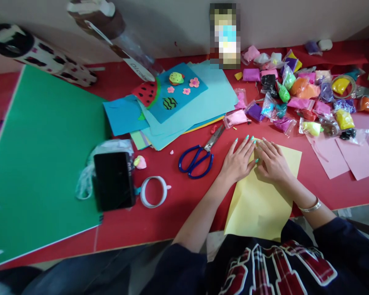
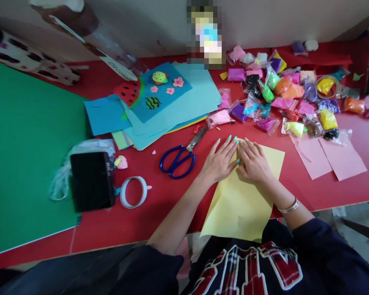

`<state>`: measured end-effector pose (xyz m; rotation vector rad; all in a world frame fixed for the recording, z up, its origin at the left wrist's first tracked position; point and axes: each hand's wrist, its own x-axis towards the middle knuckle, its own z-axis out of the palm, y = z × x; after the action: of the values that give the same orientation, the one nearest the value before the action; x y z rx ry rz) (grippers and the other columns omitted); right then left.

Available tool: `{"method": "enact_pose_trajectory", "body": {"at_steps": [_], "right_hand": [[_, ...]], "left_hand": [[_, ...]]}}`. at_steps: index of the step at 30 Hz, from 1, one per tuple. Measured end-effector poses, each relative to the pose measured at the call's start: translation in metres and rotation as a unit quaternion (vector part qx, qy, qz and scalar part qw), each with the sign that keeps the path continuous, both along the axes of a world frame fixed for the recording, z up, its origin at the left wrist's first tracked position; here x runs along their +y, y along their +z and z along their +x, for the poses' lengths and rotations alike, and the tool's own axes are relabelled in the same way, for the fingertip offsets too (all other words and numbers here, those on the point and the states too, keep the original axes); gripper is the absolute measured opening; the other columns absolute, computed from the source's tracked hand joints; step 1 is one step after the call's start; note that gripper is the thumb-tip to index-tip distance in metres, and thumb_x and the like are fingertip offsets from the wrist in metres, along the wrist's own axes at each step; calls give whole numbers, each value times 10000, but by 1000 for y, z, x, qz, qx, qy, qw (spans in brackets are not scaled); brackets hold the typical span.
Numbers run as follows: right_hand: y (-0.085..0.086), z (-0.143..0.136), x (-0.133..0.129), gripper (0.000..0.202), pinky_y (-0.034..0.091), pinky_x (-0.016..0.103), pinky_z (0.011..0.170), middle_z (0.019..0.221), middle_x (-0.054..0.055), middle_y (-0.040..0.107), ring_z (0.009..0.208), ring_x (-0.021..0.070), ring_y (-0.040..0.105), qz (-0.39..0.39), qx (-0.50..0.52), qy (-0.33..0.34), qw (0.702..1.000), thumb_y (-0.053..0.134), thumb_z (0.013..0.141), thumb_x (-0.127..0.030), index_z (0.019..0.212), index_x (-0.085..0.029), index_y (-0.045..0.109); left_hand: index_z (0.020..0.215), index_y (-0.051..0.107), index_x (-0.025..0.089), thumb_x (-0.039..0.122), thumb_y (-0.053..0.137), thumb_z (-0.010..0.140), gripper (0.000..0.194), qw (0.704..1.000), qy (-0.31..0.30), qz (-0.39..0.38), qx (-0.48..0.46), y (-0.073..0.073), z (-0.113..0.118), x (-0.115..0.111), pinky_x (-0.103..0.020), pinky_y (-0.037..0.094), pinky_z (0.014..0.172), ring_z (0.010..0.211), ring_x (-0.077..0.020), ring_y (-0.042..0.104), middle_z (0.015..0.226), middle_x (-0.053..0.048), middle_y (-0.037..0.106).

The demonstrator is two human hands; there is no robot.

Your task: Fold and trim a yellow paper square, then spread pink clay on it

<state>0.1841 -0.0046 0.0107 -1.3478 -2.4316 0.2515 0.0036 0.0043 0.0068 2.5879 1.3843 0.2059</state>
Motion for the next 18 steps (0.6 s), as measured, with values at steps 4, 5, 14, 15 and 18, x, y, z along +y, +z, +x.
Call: {"method": "enact_pose_trajectory", "body": {"at_steps": [4,5,14,15,18], "right_hand": [[0,-1,2,665,191,443,1196,1509,130,418,1446,253,300,-21,-21,0,1000,421,783,-228,1420,-36,410],[0,-2,2,696,178,437,1202,1518,123,405,1451,242,290,-26,-26,-7,999,413,785,-229,1450,-33,360],[4,-8,2,769,178,405,1208,1518,69,416,1454,220,285,-40,-61,-50,996,423,751,-225,1497,-86,297],[5,-8,2,774,175,400,1210,1516,63,421,1454,216,285,-39,-62,-52,996,426,742,-220,1495,-91,303],[5,-8,3,768,166,381,1213,1491,56,458,1449,205,297,-32,-63,-59,996,433,738,-217,1488,-89,322]], "left_hand": [[1472,339,98,450,278,997,595,1000,2,-11,-4,4,0,2,-533,186,1199,1467,-264,243,1554,-98,331],[1463,357,97,445,281,995,588,1000,2,-13,-5,5,0,3,-535,181,1201,1469,-262,238,1550,-98,341],[1453,360,52,461,216,1008,622,1000,-17,-10,-12,10,-2,-11,-518,148,1215,1462,-247,259,1521,-131,382],[1448,369,52,463,201,1010,624,1000,-21,-8,-16,9,-5,-17,-517,148,1214,1460,-244,265,1515,-129,393],[1442,379,56,465,174,1015,626,999,-28,1,-23,7,-18,-43,-511,143,1214,1454,-237,281,1515,-122,395]]}}
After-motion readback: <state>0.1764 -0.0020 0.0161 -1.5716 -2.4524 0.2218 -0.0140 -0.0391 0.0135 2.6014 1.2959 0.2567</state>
